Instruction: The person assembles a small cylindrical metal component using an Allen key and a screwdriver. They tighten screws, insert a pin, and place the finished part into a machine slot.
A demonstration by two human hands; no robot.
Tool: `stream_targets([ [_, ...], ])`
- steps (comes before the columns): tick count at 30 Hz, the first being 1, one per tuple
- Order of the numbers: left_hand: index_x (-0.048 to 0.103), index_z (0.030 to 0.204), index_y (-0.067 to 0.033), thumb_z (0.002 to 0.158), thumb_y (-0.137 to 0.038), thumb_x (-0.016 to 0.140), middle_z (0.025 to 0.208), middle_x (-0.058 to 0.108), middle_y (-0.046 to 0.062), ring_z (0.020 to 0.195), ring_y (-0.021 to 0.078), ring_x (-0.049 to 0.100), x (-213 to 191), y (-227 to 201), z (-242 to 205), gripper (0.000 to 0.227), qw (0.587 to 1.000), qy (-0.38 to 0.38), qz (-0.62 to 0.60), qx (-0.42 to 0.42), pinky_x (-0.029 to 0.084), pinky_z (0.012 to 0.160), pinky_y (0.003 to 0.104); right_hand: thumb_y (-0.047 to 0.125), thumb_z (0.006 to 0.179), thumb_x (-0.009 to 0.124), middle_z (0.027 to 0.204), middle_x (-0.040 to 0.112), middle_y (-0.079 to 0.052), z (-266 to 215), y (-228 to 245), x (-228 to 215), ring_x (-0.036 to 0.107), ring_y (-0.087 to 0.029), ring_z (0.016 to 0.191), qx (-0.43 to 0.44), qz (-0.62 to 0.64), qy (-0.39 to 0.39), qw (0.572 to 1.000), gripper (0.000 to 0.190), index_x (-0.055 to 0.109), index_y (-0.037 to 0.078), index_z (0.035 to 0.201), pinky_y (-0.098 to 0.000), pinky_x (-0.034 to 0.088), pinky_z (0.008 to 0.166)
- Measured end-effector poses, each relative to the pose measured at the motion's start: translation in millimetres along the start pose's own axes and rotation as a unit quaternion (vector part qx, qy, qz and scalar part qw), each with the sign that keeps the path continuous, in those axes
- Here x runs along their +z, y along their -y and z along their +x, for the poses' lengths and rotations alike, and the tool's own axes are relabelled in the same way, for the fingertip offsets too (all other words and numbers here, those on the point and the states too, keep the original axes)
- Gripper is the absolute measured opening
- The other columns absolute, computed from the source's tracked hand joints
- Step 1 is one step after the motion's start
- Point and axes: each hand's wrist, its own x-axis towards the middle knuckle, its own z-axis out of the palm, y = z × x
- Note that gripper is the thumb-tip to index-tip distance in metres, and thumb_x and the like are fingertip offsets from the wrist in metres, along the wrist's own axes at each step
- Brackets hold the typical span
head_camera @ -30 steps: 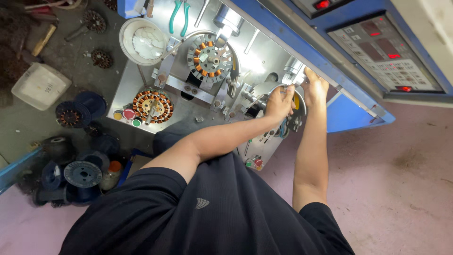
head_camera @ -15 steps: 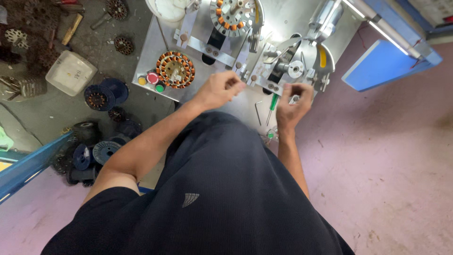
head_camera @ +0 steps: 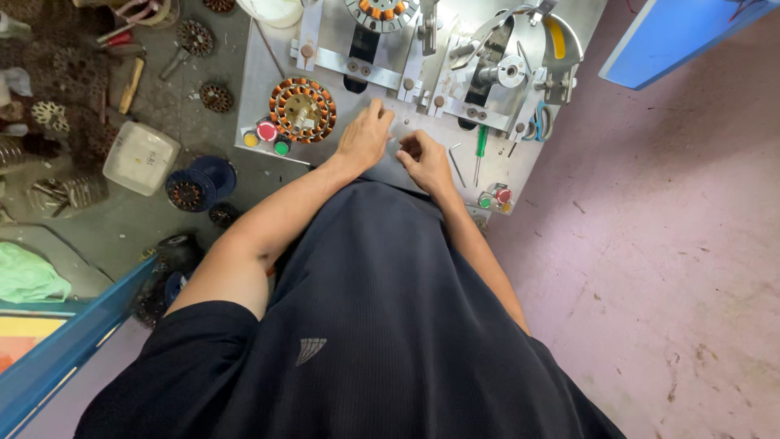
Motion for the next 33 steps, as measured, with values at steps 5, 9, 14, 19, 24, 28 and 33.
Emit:
stream_targets([
  [5, 0.056, 0.101, -0.0025, 0.09, -0.004, 0.07, 0.11, 0.052, 0.016, 0.101, 0.0369, 0.058, 15.6, 9.9, 7.0, 0.018, 0.999, 0.003, 0.02, 0.045, 0.054, 0.077, 0.046, 0.008, 0.092, 0.074, 0.095, 0.071, -0.015, 5.6, -22.7, -2.5, 0.073, -0.021, 0.08, 0.095, 0.154, -0.019, 0.983, 0.021, 0.064, -0.004, 0.106, -0.0321, 0.062, 0.069],
  [9, 0.057, 0.099, -0.0006, 0.086, -0.003, 0.069, 0.105, 0.056, 0.018, 0.1, 0.0388, 0.058, 10.3, 15.2, 9.5, 0.018, 0.997, 0.017, 0.012, 0.08, 0.053, 0.077, 0.047, 0.013, 0.098, 0.07, 0.103, 0.068, -0.019, -0.8, -34.7, 2.3, 0.075, -0.026, 0.087, 0.181, 0.346, -0.034, 0.92, 0.023, 0.061, -0.006, 0.11, -0.0364, 0.065, 0.076],
  [14, 0.058, 0.092, -0.0024, 0.088, -0.006, 0.07, 0.094, 0.062, 0.017, 0.097, 0.0398, 0.06, -8.7, -7.6, 16.1, 0.013, 0.979, 0.095, -0.171, 0.055, 0.048, 0.083, 0.05, 0.023, 0.096, 0.058, 0.101, 0.071, -0.02, 1.2, -28.3, 5.3, 0.078, -0.028, 0.087, 0.309, 0.5, -0.014, 0.809, 0.027, 0.061, -0.001, 0.108, -0.0384, 0.067, 0.076],
  [19, 0.061, 0.091, -0.0025, 0.086, -0.009, 0.072, 0.094, 0.065, 0.016, 0.094, 0.0396, 0.062, -44.3, -21.3, 32.5, 0.014, 0.98, 0.097, -0.172, 0.019, 0.05, 0.081, 0.049, 0.015, 0.099, 0.066, 0.082, 0.069, -0.014, 13.1, -11.6, 7.3, 0.069, -0.026, 0.071, 0.242, 0.18, -0.028, 0.953, 0.017, 0.062, -0.001, 0.104, -0.0383, 0.057, 0.063],
  [24, 0.064, 0.091, -0.0015, 0.088, -0.012, 0.075, 0.092, 0.068, 0.016, 0.088, 0.0354, 0.067, -84.7, -16.2, 33.9, 0.016, 0.973, 0.106, -0.201, -0.046, 0.053, 0.075, 0.045, 0.008, 0.09, 0.075, 0.079, 0.07, -0.009, 0.5, -7.6, -17.7, 0.067, -0.019, 0.069, 0.172, -0.038, -0.095, 0.98, 0.015, 0.065, 0.0, 0.098, -0.033, 0.055, 0.064],
  [28, 0.064, 0.091, -0.0014, 0.087, -0.012, 0.073, 0.089, 0.069, 0.013, 0.08, 0.0283, 0.068, -101.6, -21.0, 16.2, 0.015, 0.959, 0.122, -0.234, -0.099, 0.054, 0.073, 0.04, 0.003, 0.076, 0.078, 0.085, 0.071, -0.008, -9.9, -6.4, -31.1, 0.068, -0.02, 0.075, 0.066, -0.055, 0.019, 0.996, 0.03, 0.066, 0.002, 0.104, -0.0322, 0.056, 0.071],
  [33, 0.064, 0.09, -0.0003, 0.087, -0.012, 0.074, 0.087, 0.068, 0.014, 0.079, 0.0285, 0.068, -97.7, -34.3, 2.8, 0.016, 0.96, 0.143, -0.213, -0.11, 0.054, 0.072, 0.04, 0.006, 0.079, 0.072, 0.091, 0.069, -0.009, -4.8, -8.3, -25.2, 0.066, -0.031, 0.087, -0.115, -0.17, 0.164, 0.965, 0.032, 0.072, 0.012, 0.11, -0.0427, 0.053, 0.075],
])
